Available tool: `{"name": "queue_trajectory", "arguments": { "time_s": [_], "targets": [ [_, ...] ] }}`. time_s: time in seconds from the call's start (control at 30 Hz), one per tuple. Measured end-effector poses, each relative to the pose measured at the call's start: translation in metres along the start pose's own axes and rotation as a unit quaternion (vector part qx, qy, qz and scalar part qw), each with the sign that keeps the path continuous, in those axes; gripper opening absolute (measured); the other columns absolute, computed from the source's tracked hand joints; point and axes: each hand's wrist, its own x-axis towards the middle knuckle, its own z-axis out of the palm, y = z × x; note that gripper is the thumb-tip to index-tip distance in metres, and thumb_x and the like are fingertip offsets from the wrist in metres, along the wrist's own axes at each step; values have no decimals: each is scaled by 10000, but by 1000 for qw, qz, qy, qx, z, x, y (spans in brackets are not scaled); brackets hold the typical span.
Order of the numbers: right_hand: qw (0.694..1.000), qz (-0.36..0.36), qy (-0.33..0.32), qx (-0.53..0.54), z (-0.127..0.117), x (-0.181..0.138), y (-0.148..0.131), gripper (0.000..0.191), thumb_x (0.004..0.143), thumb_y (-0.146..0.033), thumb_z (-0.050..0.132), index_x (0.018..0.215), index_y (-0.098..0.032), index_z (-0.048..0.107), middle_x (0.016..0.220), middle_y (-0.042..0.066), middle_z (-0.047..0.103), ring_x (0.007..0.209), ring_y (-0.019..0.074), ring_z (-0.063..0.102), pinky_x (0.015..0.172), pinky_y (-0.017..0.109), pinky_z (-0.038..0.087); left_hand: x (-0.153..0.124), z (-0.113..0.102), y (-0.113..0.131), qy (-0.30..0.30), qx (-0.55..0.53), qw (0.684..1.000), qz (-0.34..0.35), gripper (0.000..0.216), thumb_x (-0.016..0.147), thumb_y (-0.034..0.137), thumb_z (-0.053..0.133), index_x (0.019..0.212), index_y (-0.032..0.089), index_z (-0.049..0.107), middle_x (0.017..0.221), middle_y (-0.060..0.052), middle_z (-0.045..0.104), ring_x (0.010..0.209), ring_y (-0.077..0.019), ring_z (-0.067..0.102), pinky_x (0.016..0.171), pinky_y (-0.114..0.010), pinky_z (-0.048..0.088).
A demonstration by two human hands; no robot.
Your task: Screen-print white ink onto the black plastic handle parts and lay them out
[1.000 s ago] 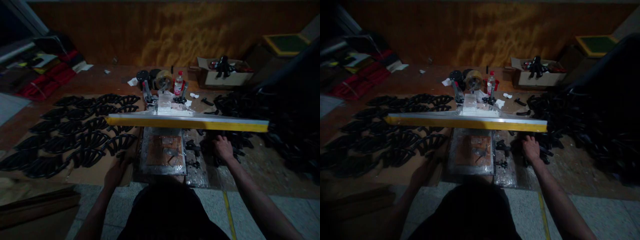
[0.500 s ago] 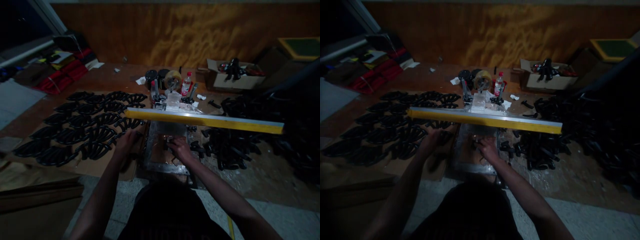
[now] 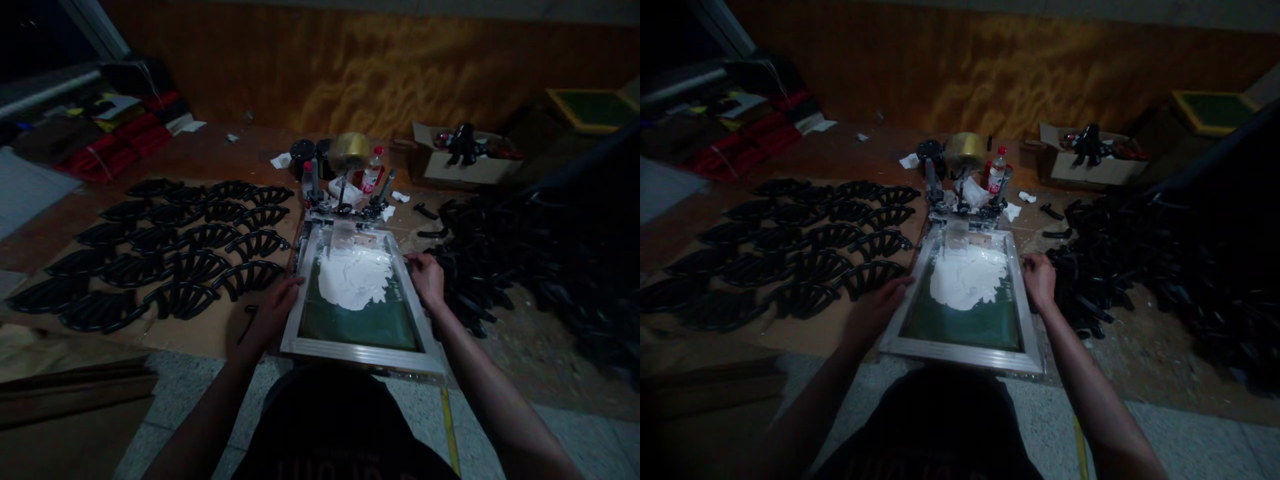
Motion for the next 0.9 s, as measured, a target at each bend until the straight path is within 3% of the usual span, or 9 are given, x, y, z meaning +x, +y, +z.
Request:
{"name": "queue_trajectory", "arguments": {
  "time_s": [0.1, 0.17, 0.3, 0.4, 0.6, 0.67, 0.8, 0.9],
  "targets": [
    [994, -97, 32, -39, 2, 26, -41, 518, 875, -337, 542, 1362, -159, 540, 1384, 171, 514, 1224, 320, 495, 987, 473, 433, 3, 18, -40, -30, 4, 999, -45, 598, 853, 382, 513, 1397, 135, 518, 893, -78, 720, 829, -236, 668, 747, -349, 549],
    [981, -174, -20, -85, 12, 37, -80, 638, 825, -334, 630, 1415, -149, 472, 1482, 183, 423, 1287, 343, 434, 1004, 480, 414, 9, 28, -58, -39, 15, 997, -59, 639, 864, 365, 495, 1449, 111, 448, 909, -89, 722, 819, -233, 675, 772, -365, 550],
    [946, -179, -204, -176, 32, 37, -130, 344, 839, -242, 607, 1168, -145, 629, 1157, 158, 663, 1058, 291, 586, 859, 348, 458, 18, 37, -76, -39, 33, 997, -52, 613, 887, 368, 481, 1438, 100, 457, 1040, -134, 724, 951, -260, 687, 904, -410, 525],
    [916, -194, -289, -201, 36, 16, -130, 212, 865, -161, 527, 1023, -159, 669, 1025, 126, 699, 956, 244, 616, 779, 295, 442, 19, 37, -81, -37, 34, 998, -45, 575, 887, 364, 492, 1408, 121, 494, 1208, -153, 686, 1091, -265, 657, 998, -418, 485],
    [844, -381, -360, -111, 15, -19, -104, 199, 840, -100, 530, 959, -161, 677, 961, 96, 696, 954, 217, 591, 851, 312, 407, 18, 37, -80, -45, 6, 998, -46, 555, 895, 380, 503, 1394, 138, 502, 1289, -144, 657, 1134, -255, 642, 1029, -410, 472],
    [846, -383, -359, -93, 14, -17, -103, 175, 807, -103, 564, 911, -187, 676, 911, 64, 691, 914, 212, 589, 824, 309, 401, 17, 36, -76, -45, 3, 998, -51, 551, 892, 376, 510, 1388, 134, 508, 1244, -147, 679, 1090, -261, 659, 997, -408, 492],
    [899, -341, -260, -88, 28, -23, -101, 186, 855, -119, 532, 963, -173, 674, 949, 90, 682, 919, 226, 562, 822, 325, 391, 14, 35, -68, -47, 0, 996, -70, 574, 881, 378, 515, 1396, 123, 500, 1095, -141, 722, 981, -269, 682, 905, -409, 529],
    [896, -357, -252, -73, 34, -39, -93, 204, 876, -124, 518, 1003, -155, 675, 963, 111, 678, 920, 231, 558, 808, 332, 400, 13, 35, -67, -44, 0, 996, -76, 602, 875, 380, 513, 1412, 110, 480, 1054, -139, 718, 943, -261, 680, 860, -390, 535]
  ]
}}
